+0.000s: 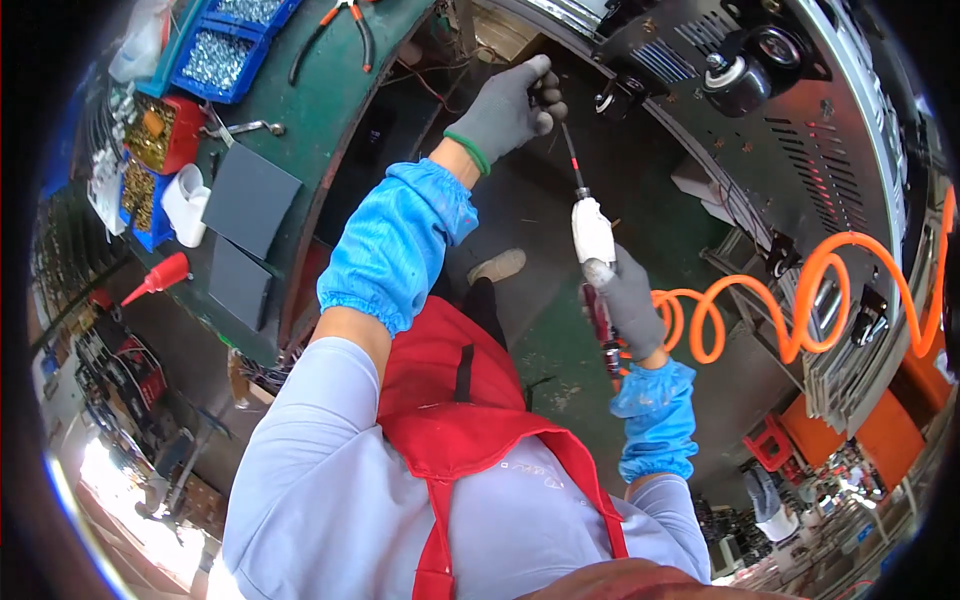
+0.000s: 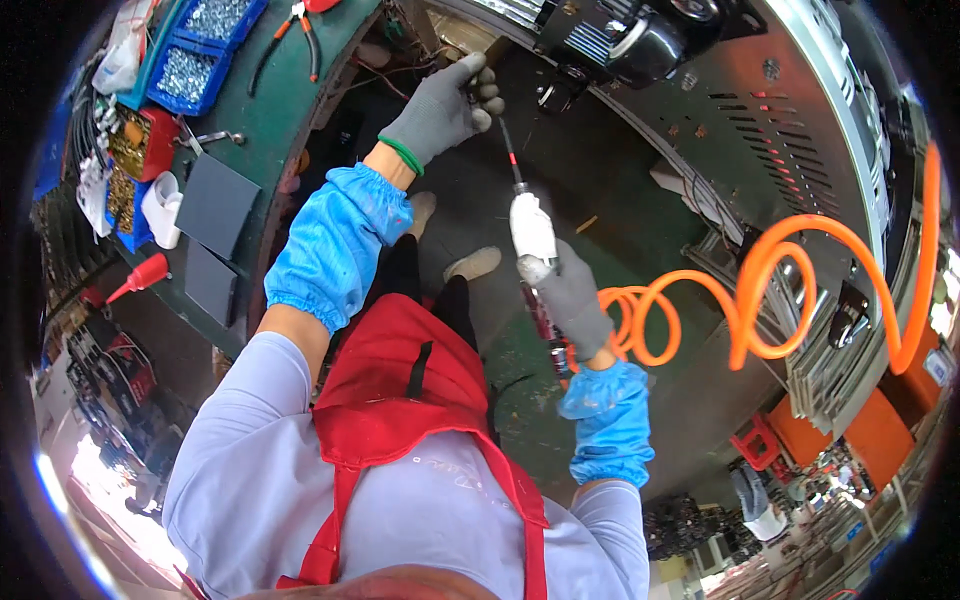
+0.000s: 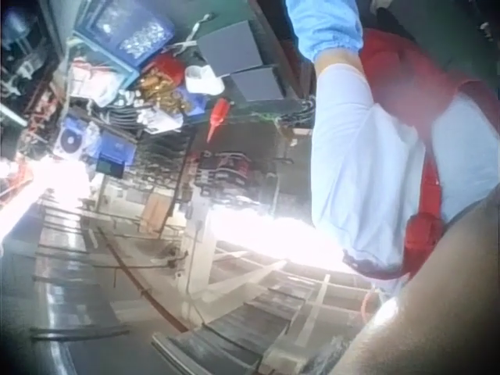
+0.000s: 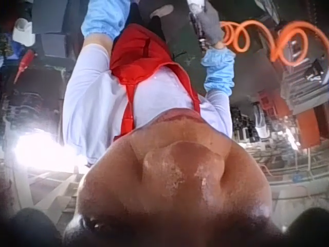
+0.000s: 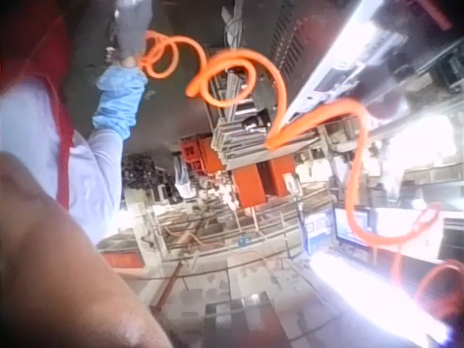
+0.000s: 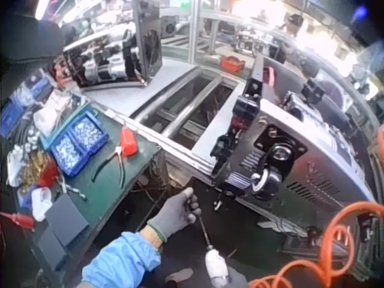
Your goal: The person assembles the internal components of a large electronic device by inserting plastic components, a circuit board, and wiring into an electronic chassis, then screws the outer chassis together with an electric screwdriver or pneumatic drill.
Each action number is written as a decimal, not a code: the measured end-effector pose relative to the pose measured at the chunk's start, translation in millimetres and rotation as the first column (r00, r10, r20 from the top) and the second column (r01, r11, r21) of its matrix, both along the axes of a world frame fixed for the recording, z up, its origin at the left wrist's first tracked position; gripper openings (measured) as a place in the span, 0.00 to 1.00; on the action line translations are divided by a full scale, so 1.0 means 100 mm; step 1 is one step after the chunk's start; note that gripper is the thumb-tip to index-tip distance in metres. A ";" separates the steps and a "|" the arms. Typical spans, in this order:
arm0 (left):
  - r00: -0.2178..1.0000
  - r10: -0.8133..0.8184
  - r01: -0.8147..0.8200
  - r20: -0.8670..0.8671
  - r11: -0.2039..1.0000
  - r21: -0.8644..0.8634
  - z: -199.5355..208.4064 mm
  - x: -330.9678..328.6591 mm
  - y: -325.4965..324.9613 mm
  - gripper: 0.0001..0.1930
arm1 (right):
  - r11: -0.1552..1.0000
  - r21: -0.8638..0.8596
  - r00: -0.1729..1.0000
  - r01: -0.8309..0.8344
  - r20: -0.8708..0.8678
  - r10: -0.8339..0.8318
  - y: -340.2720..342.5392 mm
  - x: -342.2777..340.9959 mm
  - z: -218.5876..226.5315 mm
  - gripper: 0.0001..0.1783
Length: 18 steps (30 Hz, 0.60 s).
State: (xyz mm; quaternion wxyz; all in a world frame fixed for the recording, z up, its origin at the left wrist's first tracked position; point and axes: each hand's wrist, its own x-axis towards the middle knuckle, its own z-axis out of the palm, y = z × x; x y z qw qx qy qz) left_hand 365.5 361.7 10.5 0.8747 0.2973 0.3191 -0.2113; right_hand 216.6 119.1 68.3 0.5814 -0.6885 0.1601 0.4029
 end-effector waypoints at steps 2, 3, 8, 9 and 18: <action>1.000 -0.008 0.008 -0.009 0.999 0.034 -0.05 -0.09 -0.09 0.16 | 0.979 -0.152 0.987 -0.136 0.060 0.146 -0.27 0.14 -0.11 0.27; 0.996 -0.087 0.087 0.000 0.996 -0.013 -0.15 -0.11 -0.15 0.16 | 0.927 -0.288 0.954 -0.240 0.107 0.280 -0.38 0.24 -0.19 0.26; 0.993 -0.121 0.103 0.005 0.827 -0.553 -0.42 -0.08 -0.47 0.19 | 0.590 -0.678 0.772 -0.438 0.052 0.633 -0.47 0.78 -0.53 0.31; 0.994 -0.108 0.087 -0.006 0.825 -0.558 -0.40 -0.07 -0.55 0.19 | 0.554 -0.722 0.718 -0.414 0.115 0.687 -0.45 0.85 -0.63 0.30; 0.933 -0.158 -0.123 0.323 0.704 0.700 -0.17 -0.09 -0.64 0.34 | 0.411 -0.834 0.578 -0.368 0.141 0.804 -0.02 1.29 -1.11 0.27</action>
